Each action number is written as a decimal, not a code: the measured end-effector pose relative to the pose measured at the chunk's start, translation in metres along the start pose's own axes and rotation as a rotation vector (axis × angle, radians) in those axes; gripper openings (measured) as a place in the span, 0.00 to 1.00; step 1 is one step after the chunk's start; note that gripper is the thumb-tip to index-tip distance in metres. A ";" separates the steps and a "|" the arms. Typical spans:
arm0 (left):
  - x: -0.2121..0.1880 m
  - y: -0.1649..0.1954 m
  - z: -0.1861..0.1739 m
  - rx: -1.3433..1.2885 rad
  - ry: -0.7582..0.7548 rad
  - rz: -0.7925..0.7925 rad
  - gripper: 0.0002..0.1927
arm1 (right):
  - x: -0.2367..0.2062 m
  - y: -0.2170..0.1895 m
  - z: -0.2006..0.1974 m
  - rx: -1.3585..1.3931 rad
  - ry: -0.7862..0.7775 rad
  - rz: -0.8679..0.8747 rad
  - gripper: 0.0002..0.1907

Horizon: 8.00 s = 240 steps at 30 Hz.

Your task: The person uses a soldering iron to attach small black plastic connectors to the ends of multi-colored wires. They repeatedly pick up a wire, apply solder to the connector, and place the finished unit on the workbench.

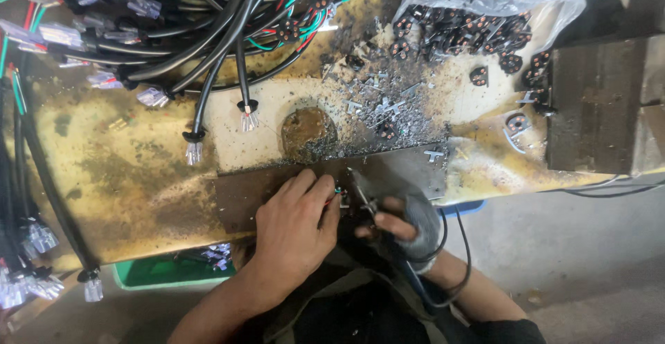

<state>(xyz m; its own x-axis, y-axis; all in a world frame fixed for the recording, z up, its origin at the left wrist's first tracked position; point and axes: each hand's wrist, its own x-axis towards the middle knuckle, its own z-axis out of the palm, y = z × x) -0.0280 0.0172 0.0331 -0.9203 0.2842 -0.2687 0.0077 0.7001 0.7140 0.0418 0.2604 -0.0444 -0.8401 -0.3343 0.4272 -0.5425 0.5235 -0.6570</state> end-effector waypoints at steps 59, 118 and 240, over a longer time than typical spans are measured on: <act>0.001 -0.009 0.004 -0.026 0.104 0.180 0.07 | 0.101 -0.020 -0.054 -0.565 -0.501 -0.179 0.21; -0.002 -0.019 -0.104 0.894 0.671 0.235 0.26 | 0.059 -0.023 0.022 -0.299 0.006 0.333 0.29; -0.006 -0.013 0.016 -0.237 0.363 0.165 0.07 | -0.013 0.000 -0.001 0.307 0.011 0.497 0.06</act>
<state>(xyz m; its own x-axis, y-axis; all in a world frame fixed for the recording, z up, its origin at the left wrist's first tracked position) -0.0163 0.0166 0.0150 -0.9920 0.1019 0.0750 0.1153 0.4835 0.8677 0.0530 0.2655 -0.0493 -0.9949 -0.0974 0.0267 -0.0606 0.3639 -0.9295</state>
